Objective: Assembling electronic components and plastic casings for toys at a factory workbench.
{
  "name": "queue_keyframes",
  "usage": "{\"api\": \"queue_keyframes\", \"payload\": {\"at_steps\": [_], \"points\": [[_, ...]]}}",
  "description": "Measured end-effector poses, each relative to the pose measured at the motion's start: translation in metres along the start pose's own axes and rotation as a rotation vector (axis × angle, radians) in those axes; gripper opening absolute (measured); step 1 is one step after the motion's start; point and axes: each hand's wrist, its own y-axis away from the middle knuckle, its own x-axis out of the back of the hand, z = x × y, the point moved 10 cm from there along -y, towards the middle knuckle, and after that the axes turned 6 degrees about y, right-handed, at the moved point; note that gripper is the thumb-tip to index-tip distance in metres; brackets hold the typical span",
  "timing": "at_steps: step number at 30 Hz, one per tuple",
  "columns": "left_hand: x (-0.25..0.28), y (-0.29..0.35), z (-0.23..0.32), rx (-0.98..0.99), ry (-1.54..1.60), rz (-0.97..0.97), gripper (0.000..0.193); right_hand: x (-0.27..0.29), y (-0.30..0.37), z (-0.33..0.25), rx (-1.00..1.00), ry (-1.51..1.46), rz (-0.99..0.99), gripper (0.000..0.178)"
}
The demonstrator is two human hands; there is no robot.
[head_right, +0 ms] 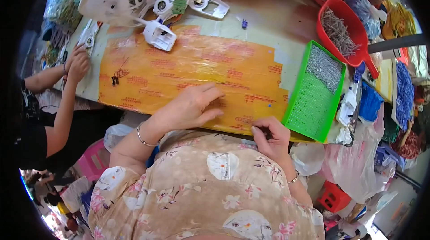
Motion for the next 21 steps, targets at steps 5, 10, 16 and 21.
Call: {"api": "queue_keyframes", "payload": {"at_steps": [5, 10, 16, 21], "points": [[0.015, -0.067, -0.019, -0.044, -0.285, -0.002, 0.021, 0.002, 0.000, 0.003, 0.070, -0.006, 0.004, 0.007], [0.036, -0.135, -0.037, -0.110, -0.413, 0.212, 0.023, 0.005, 0.000, -0.009, 0.120, 0.005, 0.007, 0.007], [0.028, -0.163, -0.081, 0.055, -0.742, 0.228, 0.019, -0.002, -0.004, -0.009, 0.126, -0.015, -0.052, 0.006], [-0.013, -0.115, -0.009, -0.117, -0.189, 0.139, 0.018, 0.006, -0.002, 0.000, 0.087, -0.078, -0.040, 0.014]]}}
